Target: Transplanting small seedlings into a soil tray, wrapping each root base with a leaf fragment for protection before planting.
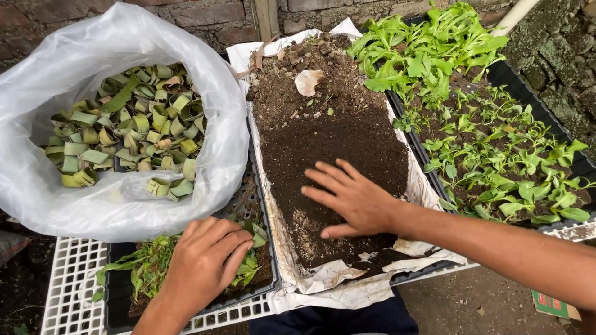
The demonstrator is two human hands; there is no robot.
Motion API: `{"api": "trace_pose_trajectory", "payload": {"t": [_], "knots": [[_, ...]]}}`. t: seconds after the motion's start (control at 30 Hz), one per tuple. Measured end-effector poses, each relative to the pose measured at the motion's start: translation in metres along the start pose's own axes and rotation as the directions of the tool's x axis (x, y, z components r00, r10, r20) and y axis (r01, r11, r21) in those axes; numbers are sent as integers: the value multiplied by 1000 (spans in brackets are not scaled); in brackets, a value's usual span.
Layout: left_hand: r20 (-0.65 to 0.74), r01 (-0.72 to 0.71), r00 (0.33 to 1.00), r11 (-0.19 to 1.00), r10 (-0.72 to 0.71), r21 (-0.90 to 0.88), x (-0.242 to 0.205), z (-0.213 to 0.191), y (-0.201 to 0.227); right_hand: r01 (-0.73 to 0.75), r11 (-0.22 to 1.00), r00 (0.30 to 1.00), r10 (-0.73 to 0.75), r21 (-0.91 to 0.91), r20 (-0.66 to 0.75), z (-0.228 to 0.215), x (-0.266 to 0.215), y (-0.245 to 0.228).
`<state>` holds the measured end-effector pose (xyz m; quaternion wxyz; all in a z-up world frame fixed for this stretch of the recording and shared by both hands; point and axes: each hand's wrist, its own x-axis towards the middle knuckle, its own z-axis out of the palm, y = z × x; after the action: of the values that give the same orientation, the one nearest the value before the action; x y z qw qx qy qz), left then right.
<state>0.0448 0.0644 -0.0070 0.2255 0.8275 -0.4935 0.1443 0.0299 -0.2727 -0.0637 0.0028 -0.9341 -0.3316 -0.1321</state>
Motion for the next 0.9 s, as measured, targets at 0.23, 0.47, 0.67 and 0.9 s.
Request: {"api": "trace_pose_trajectory", "payload": {"t": [0.23, 0.47, 0.67, 0.9], "knots": [[78, -146, 987, 983, 138, 112, 30, 3, 21, -337, 923, 938, 313, -184, -149, 3, 29, 77], [134, -112, 987, 986, 94, 127, 26, 10, 25, 110, 994, 993, -110, 15, -33, 26, 24, 4], [173, -148, 977, 982, 126, 118, 34, 7, 38, -310, 948, 926, 284, -70, -248, 3, 36, 34], [206, -123, 972, 991, 111, 45, 47, 32, 47, -245, 968, 960, 234, -55, -153, 14, 30, 42]]}}
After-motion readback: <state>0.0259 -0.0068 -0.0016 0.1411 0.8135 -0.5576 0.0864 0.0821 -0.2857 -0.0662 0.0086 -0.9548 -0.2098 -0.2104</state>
